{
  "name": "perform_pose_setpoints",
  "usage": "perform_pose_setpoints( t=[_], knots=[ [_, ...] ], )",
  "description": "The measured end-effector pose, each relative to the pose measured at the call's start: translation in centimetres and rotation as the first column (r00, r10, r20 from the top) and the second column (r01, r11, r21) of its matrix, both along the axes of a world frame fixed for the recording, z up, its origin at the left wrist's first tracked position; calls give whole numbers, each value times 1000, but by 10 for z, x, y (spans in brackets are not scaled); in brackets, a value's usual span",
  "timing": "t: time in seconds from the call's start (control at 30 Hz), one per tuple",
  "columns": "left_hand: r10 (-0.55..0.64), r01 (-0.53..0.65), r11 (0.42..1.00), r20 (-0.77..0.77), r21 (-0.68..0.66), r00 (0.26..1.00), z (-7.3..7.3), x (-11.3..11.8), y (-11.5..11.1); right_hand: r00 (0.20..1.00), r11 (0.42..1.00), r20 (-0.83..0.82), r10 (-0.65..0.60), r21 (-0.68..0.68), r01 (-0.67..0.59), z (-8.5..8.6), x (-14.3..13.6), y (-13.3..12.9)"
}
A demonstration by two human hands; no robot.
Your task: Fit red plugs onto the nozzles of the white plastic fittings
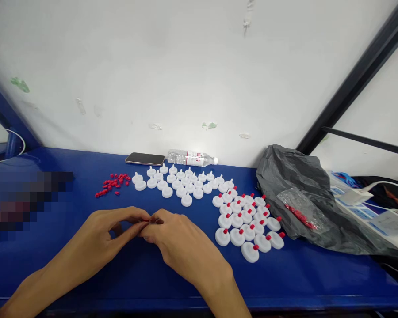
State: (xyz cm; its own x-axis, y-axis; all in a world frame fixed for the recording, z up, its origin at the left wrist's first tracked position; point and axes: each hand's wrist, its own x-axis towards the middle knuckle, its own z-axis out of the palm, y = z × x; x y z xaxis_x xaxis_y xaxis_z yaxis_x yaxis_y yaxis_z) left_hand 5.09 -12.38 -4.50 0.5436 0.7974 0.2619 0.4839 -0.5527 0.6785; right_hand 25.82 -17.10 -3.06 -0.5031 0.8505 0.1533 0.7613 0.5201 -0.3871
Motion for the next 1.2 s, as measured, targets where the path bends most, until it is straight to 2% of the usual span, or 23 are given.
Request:
perform_pose_setpoints(
  t=[0.23, 0.3, 0.37, 0.5, 0.57, 0.63, 0.73, 0.83, 0.93, 1.03, 1.2],
  knots=[
    [59, -59, 998, 64, 0, 996, -1, 0, 1, 997, 1000, -68, 20, -13, -21, 1, 1, -2],
    [97, -93, 995, 121, -39, 988, 2, -1, 0, 987, 1000, -159, 28, 16, -26, 1, 2, 0],
    [140, -126, 989, 194, -84, 971, 8, -1, -2, 956, 999, -293, -21, 21, 28, 0, 2, 1],
    [209, -181, 977, 332, -114, 920, 20, 0, -9, 842, 985, -517, -156, -19, 171, 0, 0, 0],
    [219, -187, 975, 362, -121, 906, 23, 2, -12, 845, 984, -508, -166, -36, 172, 0, -1, -1],
    [217, -185, 975, 367, -122, 904, 24, 2, -14, 887, 989, -440, -139, -19, 146, 1, -1, -2],
    [202, -177, 979, 339, -104, 919, 22, 1, -12, 925, 983, -369, -90, 114, 141, 1, 0, -2],
    [143, -137, 990, 241, -40, 960, 19, -4, -8, 933, 961, -350, -80, 220, 165, 0, 3, -1],
    [28, -34, 997, 75, 72, 997, 19, -10, -6, 947, 963, -316, -54, 233, 133, 1, 4, -1],
    [-65, 73, 989, -67, 125, 996, 20, -14, -10, 958, 963, -286, 10, 262, 68, 1, 2, -1],
    [-102, 115, 986, -110, 122, 989, 18, -16, -13, 964, 961, -260, 53, 277, 22, 1, 0, 1]
  ],
)
